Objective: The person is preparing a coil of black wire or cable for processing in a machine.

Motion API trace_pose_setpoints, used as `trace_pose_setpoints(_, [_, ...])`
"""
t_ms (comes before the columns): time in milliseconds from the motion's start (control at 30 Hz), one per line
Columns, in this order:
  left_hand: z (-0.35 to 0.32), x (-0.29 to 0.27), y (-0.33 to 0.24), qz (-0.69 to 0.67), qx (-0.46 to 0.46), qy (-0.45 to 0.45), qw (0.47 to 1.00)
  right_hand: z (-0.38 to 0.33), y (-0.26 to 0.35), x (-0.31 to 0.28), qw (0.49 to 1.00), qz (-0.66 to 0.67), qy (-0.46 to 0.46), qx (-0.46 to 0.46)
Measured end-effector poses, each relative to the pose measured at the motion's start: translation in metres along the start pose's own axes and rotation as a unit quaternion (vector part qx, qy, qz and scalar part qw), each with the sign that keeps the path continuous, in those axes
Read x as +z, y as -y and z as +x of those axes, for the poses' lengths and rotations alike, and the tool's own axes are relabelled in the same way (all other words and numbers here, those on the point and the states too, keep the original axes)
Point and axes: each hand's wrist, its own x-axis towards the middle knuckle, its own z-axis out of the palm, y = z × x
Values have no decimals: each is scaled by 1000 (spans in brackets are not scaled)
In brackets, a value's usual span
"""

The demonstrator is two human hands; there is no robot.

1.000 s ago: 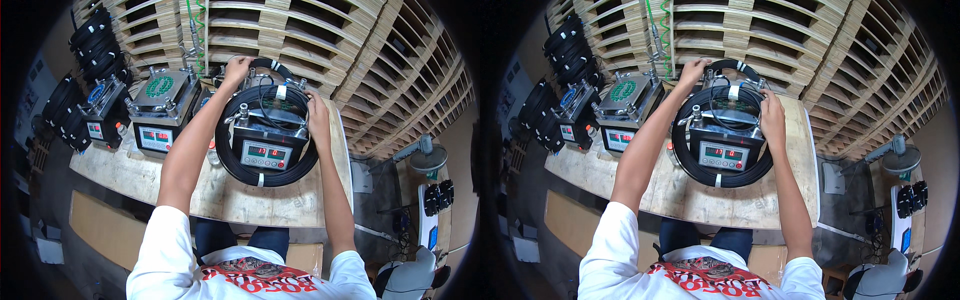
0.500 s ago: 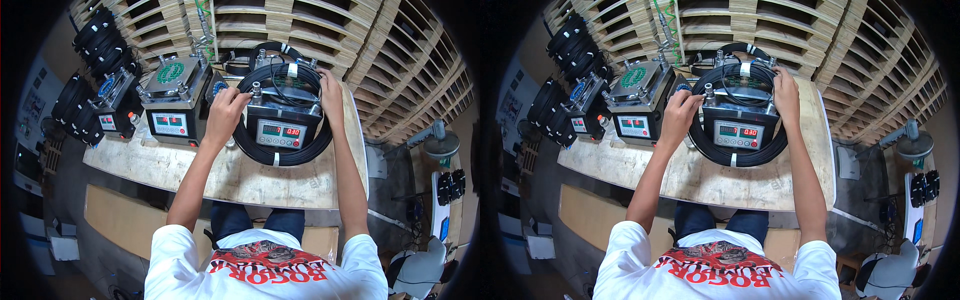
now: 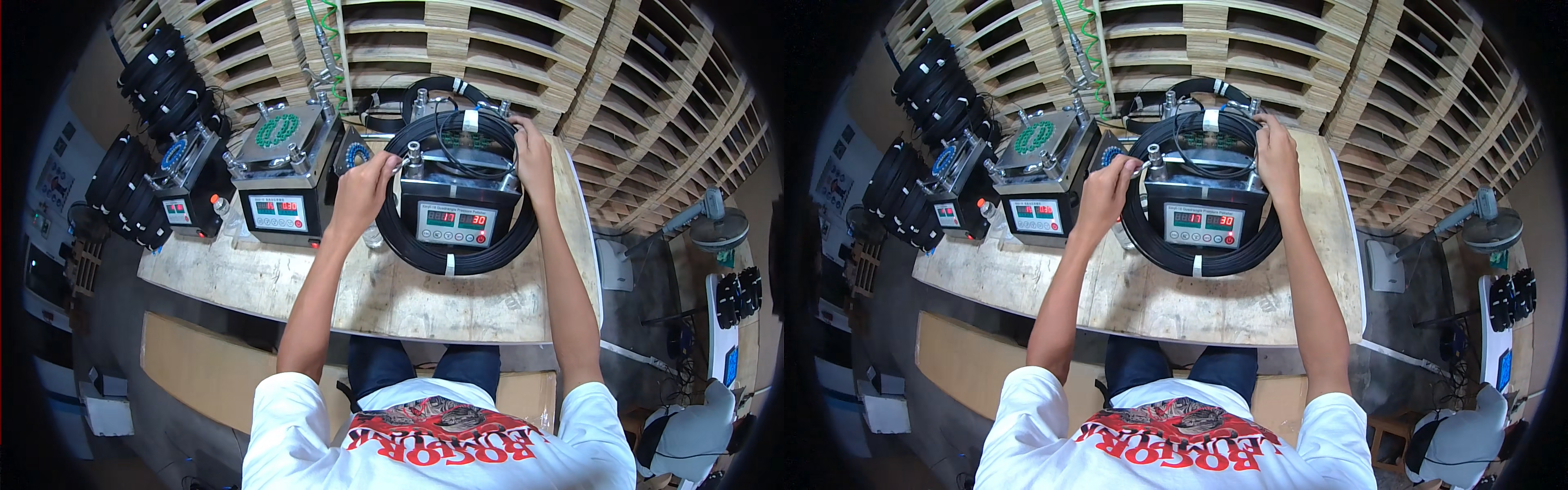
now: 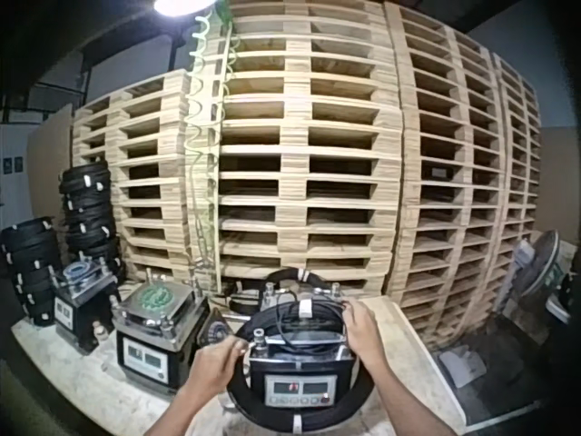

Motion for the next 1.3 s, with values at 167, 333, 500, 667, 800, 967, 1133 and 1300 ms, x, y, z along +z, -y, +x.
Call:
trace_pose_setpoints(167, [-6,10,-15,51,-23,-41,998,-1,2,1,1000,6,-6,-13])
trace_pose_setpoints(333, [-6,26,-58,107,-140,-43,983,-2,-2,3,999,16,13,28])
trace_pose_setpoints(500, [-7,56,-67,-91,-100,-12,991,-1,1,2,999,22,-27,-10])
trace_pose_setpoints(667, [-1,45,-57,-110,-120,37,986,-11,6,-10,974,76,-212,-23])
trace_pose_setpoints(800, [6,22,-40,123,15,-100,987,-45,12,-21,968,-33,-247,-28])
trace_pose_setpoints(967, [23,24,-18,39,-30,-35,998,-82,6,-20,988,2,-132,82])
trace_pose_setpoints(1133, [22,38,-13,-8,-35,-34,999,-89,3,-15,980,79,-167,68])
trace_pose_setpoints(1300, [22,39,-9,25,-30,-46,998,-99,-4,-23,983,115,-141,24])
